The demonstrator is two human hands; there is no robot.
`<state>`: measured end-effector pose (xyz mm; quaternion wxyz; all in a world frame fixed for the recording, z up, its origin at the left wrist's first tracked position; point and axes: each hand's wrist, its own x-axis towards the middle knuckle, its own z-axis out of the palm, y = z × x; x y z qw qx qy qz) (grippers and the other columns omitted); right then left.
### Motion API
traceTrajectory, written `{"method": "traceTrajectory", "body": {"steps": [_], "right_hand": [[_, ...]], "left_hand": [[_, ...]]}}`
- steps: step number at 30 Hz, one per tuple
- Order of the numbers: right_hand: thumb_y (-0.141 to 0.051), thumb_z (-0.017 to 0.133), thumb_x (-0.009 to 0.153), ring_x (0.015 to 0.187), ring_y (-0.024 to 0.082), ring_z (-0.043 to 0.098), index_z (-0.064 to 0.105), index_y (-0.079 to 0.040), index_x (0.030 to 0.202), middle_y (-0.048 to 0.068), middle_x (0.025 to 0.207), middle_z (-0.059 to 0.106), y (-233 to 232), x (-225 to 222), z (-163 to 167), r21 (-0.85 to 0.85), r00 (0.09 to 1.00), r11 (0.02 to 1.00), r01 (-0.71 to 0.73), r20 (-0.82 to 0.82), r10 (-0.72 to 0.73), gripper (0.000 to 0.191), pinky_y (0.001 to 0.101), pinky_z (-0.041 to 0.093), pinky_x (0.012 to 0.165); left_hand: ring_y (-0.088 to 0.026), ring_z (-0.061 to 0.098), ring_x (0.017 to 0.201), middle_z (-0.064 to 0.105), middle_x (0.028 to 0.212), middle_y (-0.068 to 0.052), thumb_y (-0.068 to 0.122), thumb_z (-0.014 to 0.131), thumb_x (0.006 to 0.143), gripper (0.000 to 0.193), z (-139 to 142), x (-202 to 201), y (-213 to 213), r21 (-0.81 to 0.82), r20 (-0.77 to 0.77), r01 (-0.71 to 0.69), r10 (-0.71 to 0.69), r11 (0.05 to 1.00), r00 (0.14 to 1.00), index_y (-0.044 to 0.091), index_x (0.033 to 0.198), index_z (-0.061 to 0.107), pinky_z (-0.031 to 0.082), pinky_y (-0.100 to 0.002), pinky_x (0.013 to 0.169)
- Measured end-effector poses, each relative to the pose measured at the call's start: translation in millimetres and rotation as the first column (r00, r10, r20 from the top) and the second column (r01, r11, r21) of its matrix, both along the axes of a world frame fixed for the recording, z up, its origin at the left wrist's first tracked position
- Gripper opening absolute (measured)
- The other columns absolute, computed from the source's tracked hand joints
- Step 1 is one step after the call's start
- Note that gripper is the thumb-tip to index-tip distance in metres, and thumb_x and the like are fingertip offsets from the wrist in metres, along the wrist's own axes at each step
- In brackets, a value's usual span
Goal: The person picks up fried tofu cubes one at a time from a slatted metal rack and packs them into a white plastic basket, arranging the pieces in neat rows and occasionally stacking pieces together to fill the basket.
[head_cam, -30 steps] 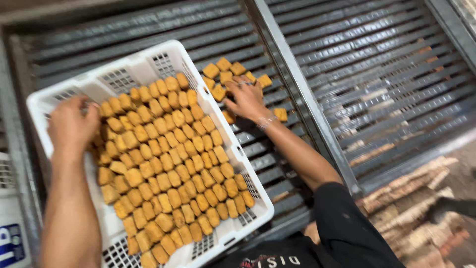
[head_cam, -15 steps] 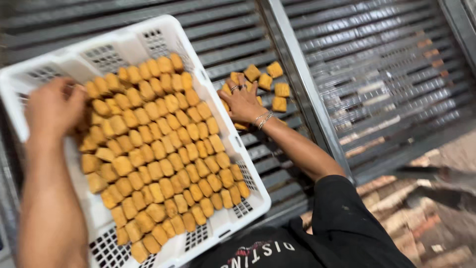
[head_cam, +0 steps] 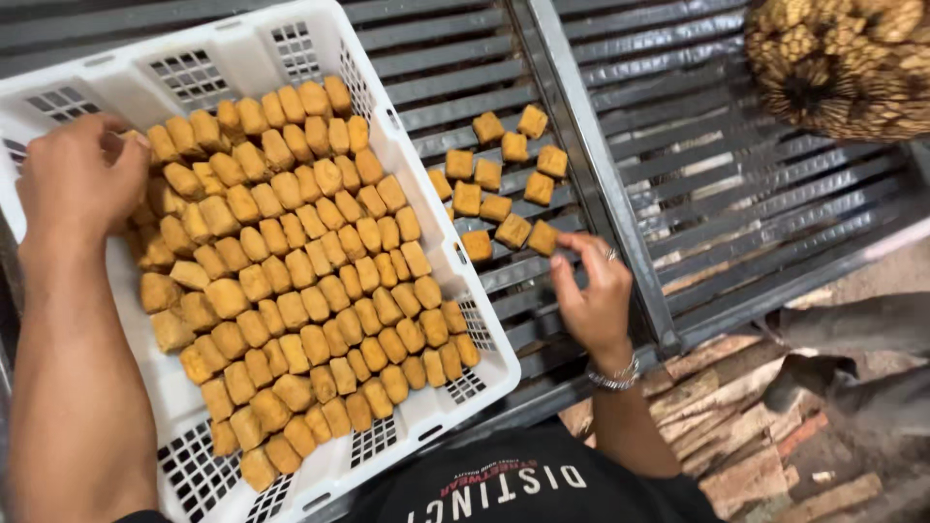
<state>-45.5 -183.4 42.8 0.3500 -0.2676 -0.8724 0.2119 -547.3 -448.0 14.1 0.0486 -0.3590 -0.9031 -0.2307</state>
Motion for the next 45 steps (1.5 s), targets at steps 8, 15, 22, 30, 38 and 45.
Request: {"method": "traceTrajectory", "body": {"steps": [8,15,22,30,38,45], "right_hand": [[-0.004,0.072,0.081,0.093,0.044,0.066,0.063,0.000,0.106,0.023,0.101,0.068,72.2,-22.8,-91.3,0.057,0.943,0.998,-0.019,0.333,-0.001,0.027,0.0493,0.054,0.080],[-0.008,0.076,0.086,0.103,0.042,0.065,0.056,-0.002,0.108,0.021,0.112,0.064,71.3,-29.3,-124.1,0.077,0.972,0.990,-0.121,0.212,0.103,0.031,0.0478,0.055,0.088],[-0.004,0.078,0.080,0.098,0.035,0.065,0.056,-0.001,0.110,0.018,0.111,0.060,64.3,-45.4,-96.4,-0.091,0.972,0.994,-0.064,0.218,0.083,0.037,0.0431,0.056,0.085],[-0.003,0.079,0.080,0.106,0.039,0.065,0.052,0.000,0.111,0.018,0.118,0.061,88.9,-71.2,-81.2,0.064,0.981,0.979,-0.194,0.044,0.191,0.041,0.0437,0.055,0.090],[-0.004,0.077,0.081,0.109,0.037,0.067,0.050,-0.002,0.113,0.021,0.127,0.060,94.0,-60.4,-104.0,-0.065,0.943,0.956,-0.285,0.161,0.292,0.042,0.0422,0.057,0.093],[-0.005,0.081,0.079,0.115,0.043,0.062,0.046,-0.004,0.120,0.022,0.126,0.059,109.4,-68.2,-128.6,0.015,0.912,0.935,-0.353,0.229,0.341,0.054,0.0471,0.053,0.098]], "left_hand": [[-0.037,0.070,0.097,0.075,0.105,-0.015,0.037,0.071,0.103,0.032,-0.5,-3.1,1.2,-0.017,0.066,-0.041,0.042,0.999,0.997,0.010,0.121,0.076,0.053,-0.050,0.085],[-0.037,0.071,0.098,0.076,0.108,-0.014,0.033,0.070,0.104,0.031,-5.6,-6.7,1.3,-0.040,0.021,0.008,-0.007,0.999,1.000,0.008,0.120,0.076,0.054,-0.049,0.085],[-0.036,0.072,0.097,0.076,0.106,-0.015,0.032,0.069,0.102,0.033,-3.9,-8.0,2.4,0.012,0.054,0.017,-0.018,1.000,0.998,0.005,0.120,0.075,0.055,-0.047,0.086],[-0.035,0.072,0.096,0.076,0.106,-0.016,0.030,0.069,0.102,0.032,-9.8,-13.9,1.1,0.021,0.059,0.035,-0.036,0.999,0.998,0.004,0.119,0.075,0.055,-0.046,0.086],[-0.035,0.072,0.094,0.076,0.104,-0.016,0.028,0.070,0.102,0.031,-13.4,-14.4,-1.7,0.014,0.022,0.056,-0.056,0.998,0.998,0.003,0.119,0.075,0.055,-0.046,0.084],[-0.035,0.073,0.094,0.075,0.104,-0.016,0.032,0.072,0.103,0.033,-8.0,-10.6,0.6,0.013,0.056,0.035,-0.035,0.999,0.998,0.005,0.121,0.075,0.055,-0.046,0.084]]}}
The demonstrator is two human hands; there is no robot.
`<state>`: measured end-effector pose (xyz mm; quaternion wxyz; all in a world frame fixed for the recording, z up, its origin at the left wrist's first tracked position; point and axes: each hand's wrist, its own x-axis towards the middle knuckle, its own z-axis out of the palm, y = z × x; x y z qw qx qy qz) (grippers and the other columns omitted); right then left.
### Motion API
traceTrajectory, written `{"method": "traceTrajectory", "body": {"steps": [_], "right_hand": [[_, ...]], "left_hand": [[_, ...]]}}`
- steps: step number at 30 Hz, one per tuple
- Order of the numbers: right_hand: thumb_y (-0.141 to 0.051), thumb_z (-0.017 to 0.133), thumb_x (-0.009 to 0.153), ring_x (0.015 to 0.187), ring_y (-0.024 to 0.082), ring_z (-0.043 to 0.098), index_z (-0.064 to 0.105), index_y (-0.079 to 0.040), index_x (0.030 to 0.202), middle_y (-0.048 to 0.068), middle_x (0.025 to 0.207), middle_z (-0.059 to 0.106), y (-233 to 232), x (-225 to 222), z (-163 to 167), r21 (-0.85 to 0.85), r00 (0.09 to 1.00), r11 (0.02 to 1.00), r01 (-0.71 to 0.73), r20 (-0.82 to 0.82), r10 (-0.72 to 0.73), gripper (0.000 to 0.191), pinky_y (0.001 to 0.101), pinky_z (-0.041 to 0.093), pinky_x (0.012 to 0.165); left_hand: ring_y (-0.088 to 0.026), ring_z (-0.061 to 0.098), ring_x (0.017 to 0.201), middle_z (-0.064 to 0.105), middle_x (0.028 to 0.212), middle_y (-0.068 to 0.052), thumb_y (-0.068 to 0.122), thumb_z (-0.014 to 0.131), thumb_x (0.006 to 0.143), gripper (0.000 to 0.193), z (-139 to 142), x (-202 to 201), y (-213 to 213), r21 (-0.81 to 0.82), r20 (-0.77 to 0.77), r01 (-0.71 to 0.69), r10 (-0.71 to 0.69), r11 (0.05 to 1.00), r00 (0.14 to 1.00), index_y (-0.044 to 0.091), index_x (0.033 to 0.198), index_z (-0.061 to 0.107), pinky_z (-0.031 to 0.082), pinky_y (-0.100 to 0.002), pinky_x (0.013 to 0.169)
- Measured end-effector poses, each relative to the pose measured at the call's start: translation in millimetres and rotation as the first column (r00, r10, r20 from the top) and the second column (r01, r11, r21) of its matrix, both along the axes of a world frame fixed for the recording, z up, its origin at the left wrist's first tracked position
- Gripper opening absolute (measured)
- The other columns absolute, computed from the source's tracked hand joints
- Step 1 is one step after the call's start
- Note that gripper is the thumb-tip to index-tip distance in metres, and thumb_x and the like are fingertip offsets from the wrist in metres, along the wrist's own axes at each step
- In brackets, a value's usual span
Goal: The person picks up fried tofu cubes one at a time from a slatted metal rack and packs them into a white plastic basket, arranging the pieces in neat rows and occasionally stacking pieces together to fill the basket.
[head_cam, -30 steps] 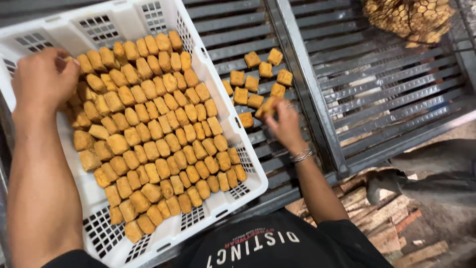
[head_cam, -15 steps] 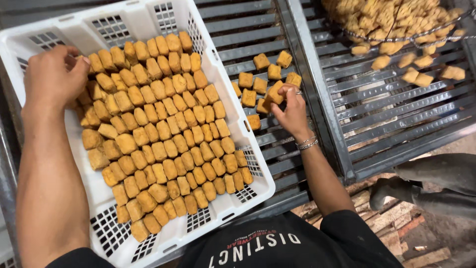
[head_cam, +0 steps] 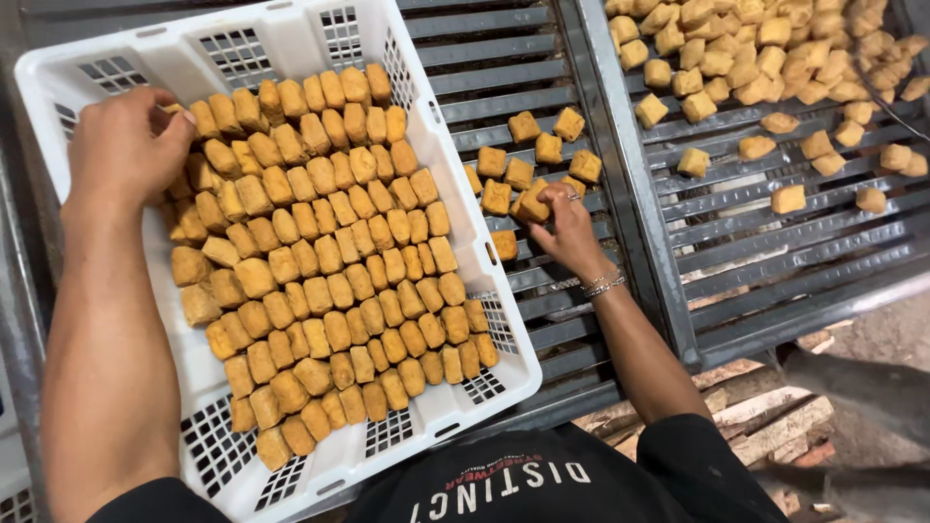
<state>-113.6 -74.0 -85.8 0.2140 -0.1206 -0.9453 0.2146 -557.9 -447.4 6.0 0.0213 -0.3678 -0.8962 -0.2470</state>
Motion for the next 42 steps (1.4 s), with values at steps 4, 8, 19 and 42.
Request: {"method": "traceTrajectory", "body": {"steps": [4,8,19,42], "right_hand": [[-0.006,0.083,0.080,0.115,0.043,0.062,0.046,-0.004,0.122,0.023,0.126,0.059,0.4,-1.0,-4.5,-0.056,0.998,0.998,0.022,-0.062,-0.025,0.056,0.0466,0.052,0.095],[-0.006,0.084,0.079,0.116,0.042,0.062,0.046,-0.004,0.123,0.023,0.127,0.059,-11.5,-0.2,-7.5,-0.022,1.000,1.000,0.018,-0.012,-0.018,0.058,0.0458,0.053,0.097],[0.000,0.076,0.082,0.124,0.048,0.055,0.042,-0.006,0.133,0.027,0.133,0.052,32.0,-48.1,7.8,0.043,0.987,0.988,-0.151,-0.044,0.153,0.061,0.0486,0.050,0.103],[-0.013,0.089,0.085,0.132,0.045,0.057,0.027,-0.002,0.150,0.028,0.145,0.048,68.7,-108.7,32.3,0.059,0.948,0.979,0.194,-0.267,-0.172,0.089,0.0480,0.047,0.115]], "left_hand": [[-0.035,0.072,0.094,0.076,0.103,-0.016,0.031,0.072,0.103,0.033,2.1,0.7,1.3,0.001,-0.001,-0.001,0.001,1.000,1.000,0.006,0.123,0.076,0.055,-0.046,0.084],[-0.035,0.073,0.095,0.076,0.105,-0.016,0.031,0.072,0.104,0.031,1.2,1.7,-0.3,-0.002,0.006,0.010,-0.010,1.000,1.000,0.004,0.119,0.075,0.056,-0.045,0.085],[-0.035,0.073,0.096,0.074,0.105,-0.020,0.031,0.073,0.104,0.034,1.3,0.7,-1.4,0.018,0.029,0.038,-0.038,0.999,0.999,0.001,0.119,0.074,0.056,-0.045,0.087],[-0.035,0.073,0.097,0.075,0.106,-0.020,0.030,0.071,0.101,0.037,9.9,6.7,3.4,0.041,0.131,-0.001,-0.005,0.999,0.991,0.002,0.126,0.073,0.056,-0.044,0.088]]}}
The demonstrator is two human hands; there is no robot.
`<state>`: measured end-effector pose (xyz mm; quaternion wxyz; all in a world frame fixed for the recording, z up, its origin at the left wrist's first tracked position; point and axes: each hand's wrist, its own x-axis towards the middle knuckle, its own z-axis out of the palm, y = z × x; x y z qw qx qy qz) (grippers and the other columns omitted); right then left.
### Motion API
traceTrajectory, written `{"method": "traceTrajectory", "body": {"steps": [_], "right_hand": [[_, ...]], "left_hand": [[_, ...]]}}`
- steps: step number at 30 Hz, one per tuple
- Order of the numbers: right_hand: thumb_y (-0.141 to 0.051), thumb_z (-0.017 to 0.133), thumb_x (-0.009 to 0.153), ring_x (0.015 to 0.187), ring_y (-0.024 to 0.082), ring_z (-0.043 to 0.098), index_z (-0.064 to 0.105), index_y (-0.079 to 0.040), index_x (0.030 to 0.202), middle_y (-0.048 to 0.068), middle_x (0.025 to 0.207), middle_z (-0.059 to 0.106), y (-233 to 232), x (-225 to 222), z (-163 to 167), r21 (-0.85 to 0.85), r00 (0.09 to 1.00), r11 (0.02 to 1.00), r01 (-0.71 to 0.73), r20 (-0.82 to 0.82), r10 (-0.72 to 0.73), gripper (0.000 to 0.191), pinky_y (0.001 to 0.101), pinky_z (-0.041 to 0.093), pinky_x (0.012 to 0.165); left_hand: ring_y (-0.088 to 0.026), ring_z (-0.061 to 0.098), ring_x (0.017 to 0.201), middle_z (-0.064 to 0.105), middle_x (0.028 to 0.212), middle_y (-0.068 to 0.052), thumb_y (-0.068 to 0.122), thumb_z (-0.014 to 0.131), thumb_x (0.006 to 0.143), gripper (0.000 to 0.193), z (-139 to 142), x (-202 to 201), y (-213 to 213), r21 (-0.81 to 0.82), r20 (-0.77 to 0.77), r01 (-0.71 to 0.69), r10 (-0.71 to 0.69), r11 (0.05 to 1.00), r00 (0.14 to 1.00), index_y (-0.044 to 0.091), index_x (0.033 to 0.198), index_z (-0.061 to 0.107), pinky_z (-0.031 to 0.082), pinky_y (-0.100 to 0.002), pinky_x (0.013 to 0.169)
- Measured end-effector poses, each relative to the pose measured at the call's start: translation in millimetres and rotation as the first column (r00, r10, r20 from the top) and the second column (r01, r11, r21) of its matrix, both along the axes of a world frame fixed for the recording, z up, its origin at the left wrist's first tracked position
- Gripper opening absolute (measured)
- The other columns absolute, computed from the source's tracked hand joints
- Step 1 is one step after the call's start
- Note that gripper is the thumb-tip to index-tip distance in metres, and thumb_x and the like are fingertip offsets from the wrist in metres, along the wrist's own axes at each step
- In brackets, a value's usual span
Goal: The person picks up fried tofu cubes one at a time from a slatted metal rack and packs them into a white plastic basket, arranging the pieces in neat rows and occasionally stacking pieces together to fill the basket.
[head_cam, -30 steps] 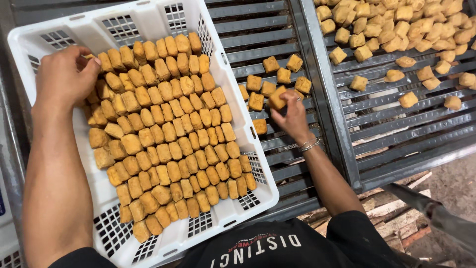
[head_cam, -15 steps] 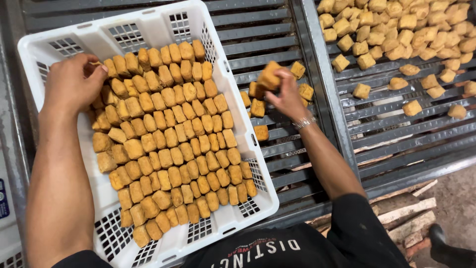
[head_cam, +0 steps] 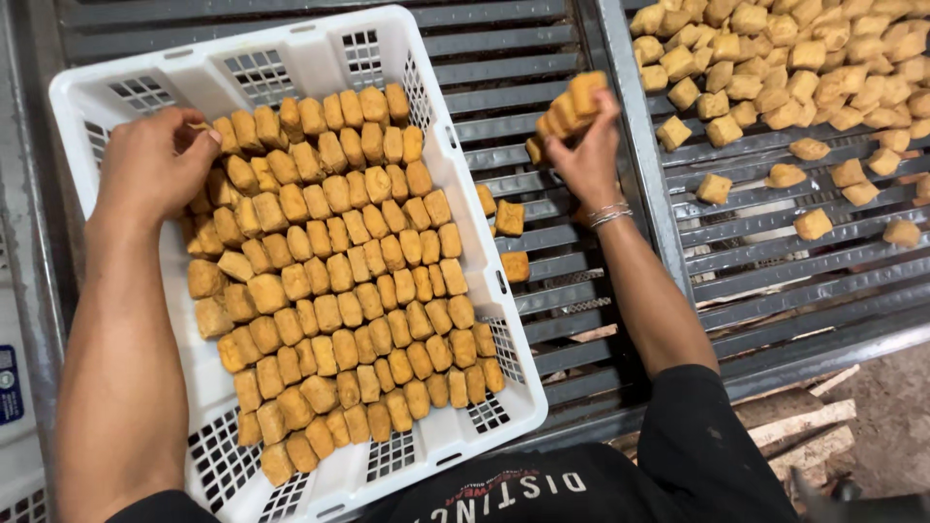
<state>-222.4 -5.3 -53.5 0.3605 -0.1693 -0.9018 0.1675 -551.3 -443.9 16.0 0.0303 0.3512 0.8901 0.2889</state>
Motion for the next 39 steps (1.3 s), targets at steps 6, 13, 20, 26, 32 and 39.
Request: {"method": "traceTrajectory", "body": {"steps": [6,13,20,26,32,39], "right_hand": [[-0.012,0.088,0.085,0.125,0.045,0.056,0.023,-0.012,0.157,0.026,0.143,0.050,-9.9,-5.7,-12.5,0.008,0.959,0.999,-0.032,0.283,0.028,0.097,0.0497,0.050,0.102],[0.000,0.087,0.084,0.128,0.023,0.049,0.014,-0.016,0.155,0.009,0.137,0.042,-23.1,6.2,53.4,-0.685,0.872,0.540,-0.489,-0.358,0.334,0.103,0.0446,0.055,0.110],[-0.010,0.087,0.081,0.123,0.024,0.056,0.022,-0.017,0.147,0.016,0.134,0.045,-148.7,55.6,205.3,-0.392,0.390,0.407,-0.825,0.125,0.912,0.093,0.0396,0.060,0.098],[-0.004,0.061,0.087,0.068,0.030,0.069,0.033,-0.033,0.154,0.012,0.086,0.065,-272.5,58.4,199.8,-0.426,-0.215,0.526,-0.736,0.884,0.416,0.078,0.0457,0.058,0.058],[-0.015,0.062,0.088,0.069,0.039,0.068,0.046,-0.027,0.140,0.016,0.077,0.064,-271.8,62.6,159.3,-0.249,-0.001,0.430,-0.868,0.866,0.500,0.056,0.0524,0.054,0.059],[-0.024,0.059,0.092,0.071,0.039,0.071,0.051,-0.023,0.138,0.016,0.080,0.072,-262.5,45.5,174.7,-0.478,-0.138,0.520,-0.708,0.816,0.561,0.047,0.0510,0.055,0.067]], "left_hand": [[-0.030,0.074,0.097,0.075,0.108,-0.021,0.023,0.071,0.103,0.032,1.6,2.6,-0.4,0.144,-0.029,0.040,-0.036,0.989,0.999,-0.001,0.125,0.072,0.058,-0.041,0.087],[-0.024,0.074,0.096,0.075,0.108,-0.018,0.021,0.070,0.106,0.032,57.5,54.5,9.9,0.284,-0.027,0.082,-0.078,0.955,0.997,-0.001,0.129,0.071,0.058,-0.037,0.086],[-0.033,0.073,0.100,0.074,0.112,-0.020,0.012,0.066,0.105,0.024,114.2,195.3,-10.0,0.262,-0.248,0.422,-0.362,0.868,0.899,-0.004,0.124,0.069,0.058,-0.042,0.089],[-0.037,0.073,0.079,0.075,0.091,-0.020,0.013,0.056,0.085,0.036,125.5,294.3,-28.6,-0.073,0.134,0.457,-0.445,0.886,0.885,0.003,0.117,0.071,0.056,-0.050,0.071],[-0.044,0.070,0.078,0.071,0.080,-0.025,0.015,0.054,0.087,0.029,97.3,320.7,-32.8,-0.227,0.372,0.463,-0.363,0.857,0.854,0.002,0.111,0.061,0.052,-0.056,0.074],[-0.047,0.069,0.080,0.070,0.081,-0.029,0.022,0.053,0.092,0.030,55.6,317.8,-32.1,-0.282,0.476,0.450,-0.284,0.847,0.833,-0.001,0.111,0.057,0.053,-0.056,0.079]]}}
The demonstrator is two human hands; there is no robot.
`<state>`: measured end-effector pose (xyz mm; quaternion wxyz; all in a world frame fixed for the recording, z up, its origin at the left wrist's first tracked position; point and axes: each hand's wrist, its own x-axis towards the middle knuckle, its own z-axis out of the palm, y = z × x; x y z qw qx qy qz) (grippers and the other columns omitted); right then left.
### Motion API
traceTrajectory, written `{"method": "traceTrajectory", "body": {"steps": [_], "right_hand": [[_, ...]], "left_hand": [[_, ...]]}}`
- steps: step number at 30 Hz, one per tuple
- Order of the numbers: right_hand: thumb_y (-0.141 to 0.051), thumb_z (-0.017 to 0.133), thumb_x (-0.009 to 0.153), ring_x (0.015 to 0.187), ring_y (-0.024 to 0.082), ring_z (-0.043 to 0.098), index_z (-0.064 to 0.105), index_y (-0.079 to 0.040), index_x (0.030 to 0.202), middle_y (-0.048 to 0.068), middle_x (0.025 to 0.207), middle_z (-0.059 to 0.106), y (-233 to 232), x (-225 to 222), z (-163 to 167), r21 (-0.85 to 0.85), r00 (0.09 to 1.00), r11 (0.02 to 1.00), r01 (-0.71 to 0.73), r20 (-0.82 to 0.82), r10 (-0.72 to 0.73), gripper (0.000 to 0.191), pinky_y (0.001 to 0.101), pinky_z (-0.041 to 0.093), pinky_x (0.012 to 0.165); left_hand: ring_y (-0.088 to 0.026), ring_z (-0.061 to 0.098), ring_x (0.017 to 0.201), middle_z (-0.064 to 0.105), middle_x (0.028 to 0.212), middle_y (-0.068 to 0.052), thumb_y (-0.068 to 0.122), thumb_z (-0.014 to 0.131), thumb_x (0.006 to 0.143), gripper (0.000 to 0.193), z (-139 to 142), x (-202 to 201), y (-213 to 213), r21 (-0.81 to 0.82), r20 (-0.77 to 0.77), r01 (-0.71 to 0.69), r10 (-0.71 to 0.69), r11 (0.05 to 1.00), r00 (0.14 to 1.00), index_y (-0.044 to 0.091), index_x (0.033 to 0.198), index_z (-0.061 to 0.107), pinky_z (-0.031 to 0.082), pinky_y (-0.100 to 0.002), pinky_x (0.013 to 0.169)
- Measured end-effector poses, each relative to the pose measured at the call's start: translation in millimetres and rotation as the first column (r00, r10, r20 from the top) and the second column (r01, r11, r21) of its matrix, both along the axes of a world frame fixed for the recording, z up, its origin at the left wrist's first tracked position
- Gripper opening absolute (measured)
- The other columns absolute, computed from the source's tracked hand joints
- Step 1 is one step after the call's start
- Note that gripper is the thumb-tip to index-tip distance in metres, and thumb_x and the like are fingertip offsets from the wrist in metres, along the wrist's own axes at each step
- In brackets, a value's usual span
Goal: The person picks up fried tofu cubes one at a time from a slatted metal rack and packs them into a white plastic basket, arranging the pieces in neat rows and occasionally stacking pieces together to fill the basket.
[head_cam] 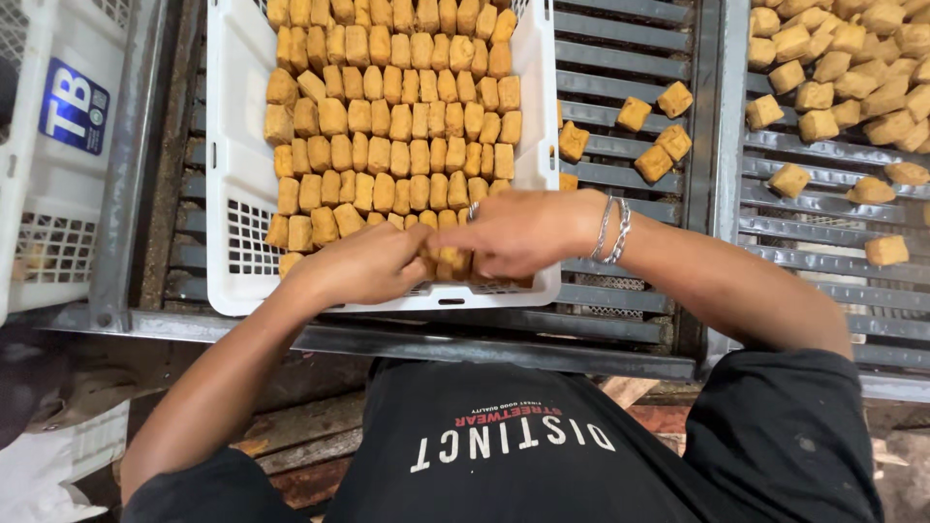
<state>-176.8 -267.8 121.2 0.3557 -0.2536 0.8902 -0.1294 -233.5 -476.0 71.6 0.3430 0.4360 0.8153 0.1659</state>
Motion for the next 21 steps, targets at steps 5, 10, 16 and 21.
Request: {"method": "traceTrajectory", "body": {"steps": [5,10,16,21], "right_hand": [[-0.043,0.062,0.100,0.088,0.039,0.071,0.065,-0.004,0.112,0.019,0.091,0.072,-8.9,0.6,-30.2,-0.035,0.989,0.997,0.068,-0.130,-0.072,0.041,0.0509,0.056,0.078],[-0.033,0.062,0.094,0.087,0.042,0.069,0.060,-0.007,0.125,0.020,0.097,0.070,-12.6,20.8,-57.7,-0.141,0.962,0.985,0.102,-0.238,-0.133,0.041,0.0533,0.055,0.073],[-0.021,0.064,0.094,0.087,0.034,0.073,0.065,-0.008,0.094,0.024,0.126,0.070,64.1,28.2,-50.1,-0.207,0.569,0.965,0.163,-0.779,-0.263,0.013,0.0461,0.055,0.060],[-0.018,0.064,0.096,0.110,0.045,0.063,0.064,0.002,0.126,0.027,0.120,0.066,228.7,13.2,-120.8,-0.288,0.114,0.509,0.811,-0.775,-0.621,0.037,0.0536,0.051,0.094]], "left_hand": [[-0.049,0.067,0.082,0.068,0.081,-0.030,0.030,0.062,0.090,0.040,-5.0,5.7,-5.2,0.094,-0.048,-0.023,0.028,0.995,0.998,-0.005,0.109,0.054,0.052,-0.057,0.076],[-0.044,0.069,0.078,0.070,0.078,-0.025,0.038,0.063,0.091,0.040,-1.6,12.6,-7.4,0.014,-0.011,-0.056,0.057,0.998,0.998,0.002,0.108,0.062,0.052,-0.053,0.071],[-0.038,0.072,0.069,0.071,0.071,-0.021,0.039,0.067,0.086,0.053,-1.7,13.4,-5.7,0.032,0.071,-0.120,0.118,0.992,0.990,0.002,0.124,0.061,0.054,-0.048,0.065],[-0.039,0.072,0.073,0.070,0.070,-0.023,0.046,0.065,0.090,0.057,0.2,17.2,-5.2,-0.013,-0.001,-0.115,0.115,0.993,0.993,0.001,0.125,0.060,0.055,-0.048,0.070]]}}
